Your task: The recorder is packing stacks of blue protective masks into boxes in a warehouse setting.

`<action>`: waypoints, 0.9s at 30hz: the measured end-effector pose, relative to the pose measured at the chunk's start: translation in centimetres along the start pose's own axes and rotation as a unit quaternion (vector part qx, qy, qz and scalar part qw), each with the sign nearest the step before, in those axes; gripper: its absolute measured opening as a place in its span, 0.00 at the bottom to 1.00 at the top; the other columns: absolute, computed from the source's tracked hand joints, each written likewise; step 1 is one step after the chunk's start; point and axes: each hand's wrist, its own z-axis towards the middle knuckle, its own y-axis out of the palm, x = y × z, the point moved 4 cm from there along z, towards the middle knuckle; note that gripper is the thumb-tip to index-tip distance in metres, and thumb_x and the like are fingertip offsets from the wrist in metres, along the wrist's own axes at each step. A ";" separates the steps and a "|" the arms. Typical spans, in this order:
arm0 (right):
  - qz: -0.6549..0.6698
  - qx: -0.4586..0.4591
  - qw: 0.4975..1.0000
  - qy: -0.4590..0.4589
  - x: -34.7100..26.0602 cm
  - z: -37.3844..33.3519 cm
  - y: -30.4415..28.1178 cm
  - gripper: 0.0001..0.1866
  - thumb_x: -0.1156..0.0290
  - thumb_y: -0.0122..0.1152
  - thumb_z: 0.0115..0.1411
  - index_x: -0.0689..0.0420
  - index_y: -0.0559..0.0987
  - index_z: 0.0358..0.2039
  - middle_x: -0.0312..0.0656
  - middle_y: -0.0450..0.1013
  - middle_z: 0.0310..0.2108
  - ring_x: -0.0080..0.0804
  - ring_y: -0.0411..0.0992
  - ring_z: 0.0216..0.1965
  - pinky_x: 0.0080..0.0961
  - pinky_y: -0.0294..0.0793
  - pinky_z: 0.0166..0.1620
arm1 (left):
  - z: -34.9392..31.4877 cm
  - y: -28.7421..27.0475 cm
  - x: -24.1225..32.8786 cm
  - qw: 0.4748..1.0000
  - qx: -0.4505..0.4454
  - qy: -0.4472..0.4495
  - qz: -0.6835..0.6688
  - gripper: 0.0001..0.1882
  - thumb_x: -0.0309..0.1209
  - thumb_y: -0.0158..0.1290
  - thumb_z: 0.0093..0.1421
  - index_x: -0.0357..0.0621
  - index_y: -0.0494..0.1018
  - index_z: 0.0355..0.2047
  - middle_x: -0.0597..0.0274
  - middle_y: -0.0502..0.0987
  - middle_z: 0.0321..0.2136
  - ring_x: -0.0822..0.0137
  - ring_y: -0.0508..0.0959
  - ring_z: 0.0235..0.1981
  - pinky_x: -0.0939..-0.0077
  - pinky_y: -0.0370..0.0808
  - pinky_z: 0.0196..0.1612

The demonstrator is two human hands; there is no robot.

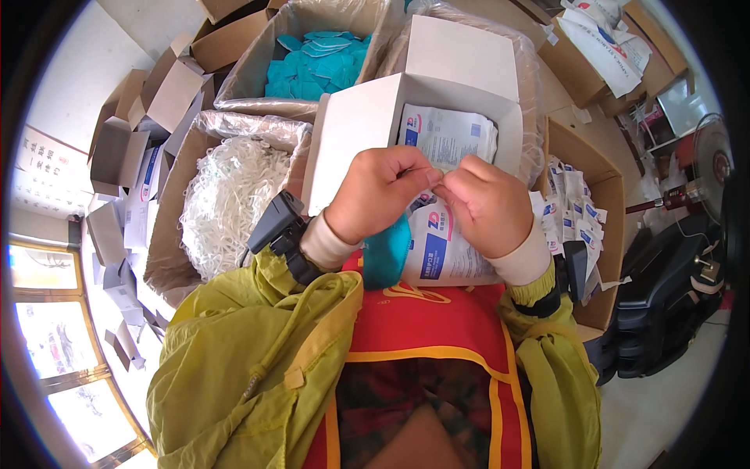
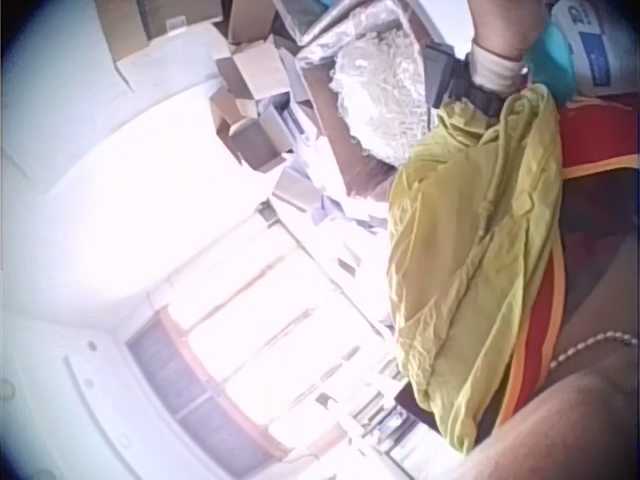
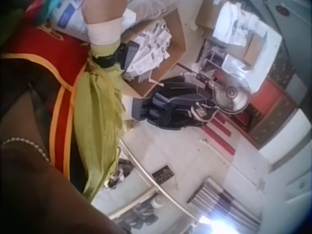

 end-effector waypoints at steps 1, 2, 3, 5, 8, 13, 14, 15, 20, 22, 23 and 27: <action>0.000 0.000 1.000 0.000 -0.4 0.0 -0.2 0.05 0.72 0.61 0.51 0.56 0.74 0.28 0.41 0.66 0.24 0.41 0.71 0.27 0.33 0.70 0.28 | 0.0 0.0 -0.3 0.999 -0.002 -0.028 -0.046 0.05 0.24 0.54 0.60 0.33 0.77 0.31 0.63 0.78 0.25 0.78 0.74 0.27 0.84 0.72 0.32; -0.018 0.001 0.999 -0.031 -0.9 -0.1 -0.5 0.05 0.73 0.61 0.49 0.55 0.74 0.26 0.40 0.65 0.24 0.39 0.71 0.27 0.32 0.70 0.27 | 0.1 0.1 -0.5 0.994 -0.003 -0.056 -0.092 0.06 0.24 0.54 0.60 0.33 0.77 0.31 0.62 0.78 0.25 0.77 0.74 0.28 0.83 0.72 0.32; -0.036 0.002 0.997 -0.063 -1.6 -0.2 -0.7 0.05 0.74 0.60 0.46 0.54 0.73 0.25 0.39 0.64 0.23 0.38 0.71 0.26 0.31 0.70 0.27 | 0.5 -0.1 -0.9 0.994 -0.003 -0.056 -0.092 0.06 0.24 0.54 0.60 0.33 0.77 0.31 0.62 0.78 0.25 0.77 0.74 0.28 0.83 0.72 0.32; -0.031 0.019 0.996 -0.080 -3.4 -0.8 -0.8 0.06 0.74 0.60 0.45 0.54 0.73 0.25 0.39 0.63 0.23 0.37 0.70 0.25 0.31 0.69 0.26 | 1.7 -1.7 -2.9 0.966 0.059 -0.115 -0.226 0.06 0.26 0.54 0.60 0.34 0.77 0.31 0.62 0.78 0.25 0.78 0.74 0.28 0.83 0.71 0.33; 0.002 0.036 0.996 -0.086 -4.8 -1.5 -2.3 0.07 0.75 0.60 0.43 0.54 0.74 0.26 0.37 0.61 0.22 0.35 0.69 0.24 0.30 0.68 0.25 | 2.7 -3.8 -6.1 0.973 0.095 -0.109 -0.182 0.08 0.28 0.55 0.60 0.34 0.77 0.28 0.64 0.78 0.24 0.78 0.73 0.27 0.83 0.69 0.33; 0.078 0.074 0.994 -0.032 -4.7 -2.4 -6.4 0.07 0.78 0.63 0.44 0.56 0.77 0.26 0.38 0.63 0.21 0.35 0.67 0.21 0.28 0.64 0.23 | 2.5 -7.6 -7.3 0.980 0.169 -0.025 0.098 0.07 0.30 0.59 0.56 0.37 0.78 0.28 0.59 0.77 0.19 0.73 0.73 0.21 0.78 0.70 0.27; 0.064 0.058 0.996 -0.023 -3.9 -2.2 -6.4 0.06 0.78 0.64 0.46 0.57 0.77 0.26 0.39 0.64 0.22 0.37 0.68 0.21 0.28 0.65 0.24 | 2.3 -7.2 -6.3 0.982 0.137 0.040 0.121 0.06 0.29 0.59 0.54 0.40 0.78 0.31 0.55 0.78 0.23 0.68 0.78 0.27 0.76 0.73 0.31; 0.062 0.056 0.996 -0.023 -3.6 -1.9 -6.1 0.06 0.78 0.64 0.46 0.57 0.77 0.26 0.39 0.64 0.22 0.37 0.68 0.21 0.28 0.65 0.24 | 1.8 -7.0 -5.6 0.983 0.137 0.040 0.119 0.06 0.29 0.59 0.54 0.40 0.78 0.31 0.55 0.78 0.23 0.68 0.78 0.27 0.76 0.73 0.31; 0.056 0.057 0.996 0.027 -2.0 -1.1 -4.3 0.05 0.77 0.65 0.50 0.57 0.77 0.27 0.41 0.65 0.22 0.41 0.69 0.23 0.31 0.67 0.25 | -0.3 -4.5 1.8 0.981 -0.004 0.152 0.123 0.11 0.26 0.58 0.53 0.42 0.77 0.37 0.55 0.79 0.31 0.57 0.80 0.34 0.72 0.75 0.36; 0.067 0.054 0.996 0.020 -2.2 -0.8 -3.7 0.05 0.76 0.65 0.50 0.57 0.77 0.27 0.42 0.65 0.22 0.41 0.69 0.23 0.31 0.67 0.25 | -1.2 -3.1 2.1 0.981 -0.139 0.124 0.050 0.11 0.25 0.58 0.53 0.43 0.76 0.39 0.55 0.79 0.30 0.55 0.80 0.34 0.71 0.76 0.37; 0.078 0.045 0.996 0.014 -2.5 -0.6 -3.3 0.05 0.76 0.66 0.50 0.57 0.76 0.26 0.41 0.65 0.22 0.41 0.69 0.23 0.31 0.67 0.25 | -1.3 -2.7 2.3 0.978 -0.145 0.136 0.066 0.12 0.23 0.59 0.52 0.41 0.77 0.38 0.56 0.79 0.30 0.60 0.79 0.33 0.73 0.75 0.36; 0.066 0.020 0.997 0.023 -2.8 -0.4 -2.7 0.05 0.76 0.64 0.50 0.56 0.75 0.24 0.41 0.66 0.22 0.41 0.70 0.23 0.32 0.68 0.25 | -2.4 -2.2 2.7 0.983 -0.146 0.111 0.032 0.11 0.19 0.57 0.51 0.40 0.78 0.37 0.57 0.79 0.31 0.61 0.80 0.31 0.75 0.75 0.35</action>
